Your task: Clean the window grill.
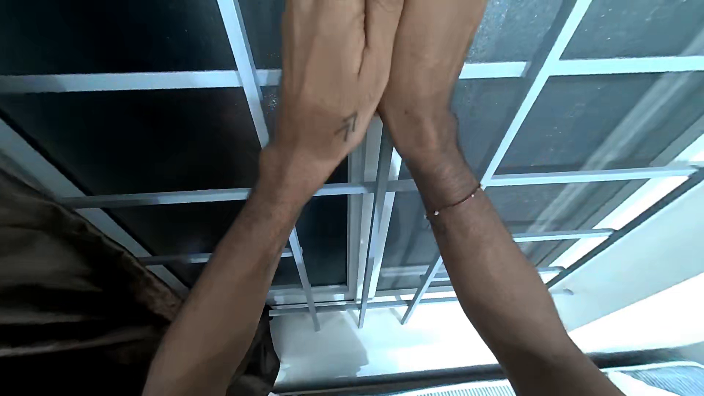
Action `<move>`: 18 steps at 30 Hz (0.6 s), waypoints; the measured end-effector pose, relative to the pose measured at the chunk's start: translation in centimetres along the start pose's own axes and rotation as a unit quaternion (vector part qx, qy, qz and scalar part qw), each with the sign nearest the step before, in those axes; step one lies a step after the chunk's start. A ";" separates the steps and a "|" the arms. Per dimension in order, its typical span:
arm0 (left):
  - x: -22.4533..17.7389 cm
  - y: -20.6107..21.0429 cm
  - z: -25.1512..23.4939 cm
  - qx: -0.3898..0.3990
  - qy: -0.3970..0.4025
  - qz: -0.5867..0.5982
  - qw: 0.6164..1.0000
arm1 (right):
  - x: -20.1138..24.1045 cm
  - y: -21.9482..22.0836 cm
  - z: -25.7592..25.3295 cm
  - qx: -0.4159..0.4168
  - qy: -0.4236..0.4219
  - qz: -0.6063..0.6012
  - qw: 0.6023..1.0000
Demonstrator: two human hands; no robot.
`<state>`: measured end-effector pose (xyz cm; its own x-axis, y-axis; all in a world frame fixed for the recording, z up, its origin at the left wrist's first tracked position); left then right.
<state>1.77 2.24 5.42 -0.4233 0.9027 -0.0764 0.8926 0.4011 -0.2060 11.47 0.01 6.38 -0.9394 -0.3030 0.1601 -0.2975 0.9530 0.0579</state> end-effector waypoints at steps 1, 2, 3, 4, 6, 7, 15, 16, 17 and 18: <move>-0.2 0.1 0.5 -0.011 0.005 -0.007 1.000 | -0.1 -0.4 0.4 -0.036 -0.008 -0.021 0.999; -0.4 0.1 1.0 -0.022 0.009 -0.013 1.000 | 0.0 -0.9 0.7 -0.067 -0.022 -0.035 0.997; -0.6 0.2 1.4 -0.025 0.009 -0.014 1.000 | 0.1 -1.3 1.1 -0.094 -0.040 -0.043 0.994; -0.7 0.4 1.9 -0.024 0.009 -0.013 1.000 | 0.2 -1.7 1.4 -0.116 -0.057 -0.048 0.990; -0.8 0.5 2.8 -0.034 0.017 -0.010 0.999 | 0.4 -2.2 1.9 -0.140 -0.081 -0.036 0.986; -0.9 0.5 3.3 -0.039 0.023 -0.002 0.999 | 0.6 -2.4 2.1 -0.147 -0.083 -0.019 0.985; -1.2 0.4 5.5 -0.004 0.040 0.021 0.999 | 1.4 -2.9 2.4 -0.159 -0.059 0.079 0.982; -1.2 0.4 5.6 -0.004 0.044 0.024 0.999 | 1.4 -2.9 2.5 -0.164 -0.056 0.092 0.981; -1.3 0.3 5.7 -0.005 0.046 0.026 0.999 | 1.5 -2.9 2.6 -0.167 -0.053 0.103 0.979; -1.3 0.2 5.8 -0.007 0.048 0.028 0.998 | 1.6 -2.9 2.7 -0.168 -0.052 0.113 0.978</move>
<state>1.59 0.21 -0.20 -0.3557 0.9346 0.0062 0.9170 0.3503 -0.1908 10.42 -3.22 3.82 -0.9921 -0.0656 0.1071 -0.0235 0.9346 0.3550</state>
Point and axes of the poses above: each hand's wrist, its own z-axis away from the middle knuckle, its own y-axis out of the palm, x = y × z, the point moved 9 cm from there along -z, towards the middle knuckle, and after that the axes turned 2 degrees about -y, right-handed, at the moved point
